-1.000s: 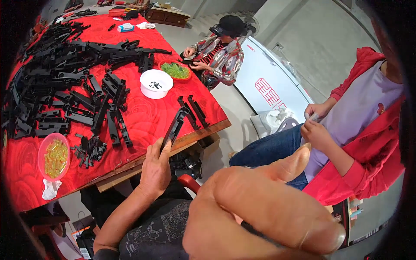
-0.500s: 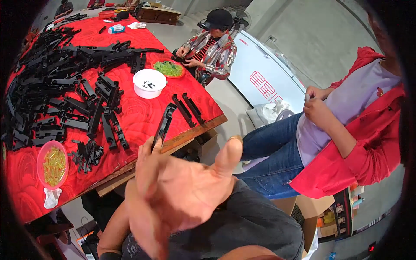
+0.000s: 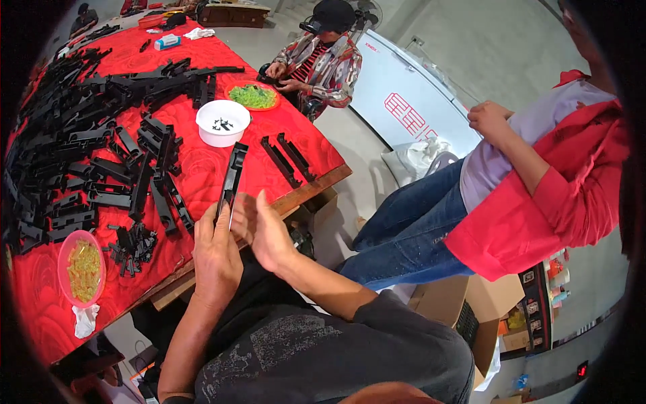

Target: The person assembles black plastic components by hand at a workspace.

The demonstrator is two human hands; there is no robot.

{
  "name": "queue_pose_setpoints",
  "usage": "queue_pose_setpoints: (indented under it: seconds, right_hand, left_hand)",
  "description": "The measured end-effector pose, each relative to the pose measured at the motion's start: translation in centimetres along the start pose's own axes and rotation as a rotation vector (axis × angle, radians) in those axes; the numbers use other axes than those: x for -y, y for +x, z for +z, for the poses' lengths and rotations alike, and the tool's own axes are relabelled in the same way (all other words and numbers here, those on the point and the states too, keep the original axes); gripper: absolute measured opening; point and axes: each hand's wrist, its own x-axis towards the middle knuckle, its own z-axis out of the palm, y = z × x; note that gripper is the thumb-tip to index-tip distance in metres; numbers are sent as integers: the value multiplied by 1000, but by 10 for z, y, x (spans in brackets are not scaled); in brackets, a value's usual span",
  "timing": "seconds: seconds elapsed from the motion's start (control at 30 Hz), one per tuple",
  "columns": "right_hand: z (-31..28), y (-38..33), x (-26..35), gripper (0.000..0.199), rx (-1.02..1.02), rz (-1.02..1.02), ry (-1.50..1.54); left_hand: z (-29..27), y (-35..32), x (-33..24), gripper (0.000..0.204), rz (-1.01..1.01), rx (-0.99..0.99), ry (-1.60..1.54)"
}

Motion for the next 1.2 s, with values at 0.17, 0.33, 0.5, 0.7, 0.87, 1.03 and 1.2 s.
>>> queue_pose_setpoints:
  seconds: [0.17, 0.33, 0.5, 0.7, 0.87, 1.03, 1.2]
  right_hand:
    - [2, -7, -12, 44, 162, -9, 170]
    - [11, -13, -8, 34, 159, -16, 70]
    - [11, -15, -10, 27, 113, -23, 24]
    - [9, -12, -11, 19, 34, -42, 26]
    - [8, -16, -2, 20, -3, -31, 34]
    - [4, -18, -7, 24, 37, -25, 42]
    - [3, -19, -11, 24, -7, 10, 27]
  left_hand:
    - [5, 5, -6, 47, 68, -15, 31]
    - [9, 3, -5, 46, 59, -36, 14]
    - [5, 0, -12, 43, -9, 4, -39]
    - [17, 0, -4, 44, 30, -67, 27]
    - [14, 1, -12, 40, -28, -34, 62]
    - [14, -6, -12, 39, -89, -7, 58]
    - [8, -9, -12, 47, -100, 46, 50]
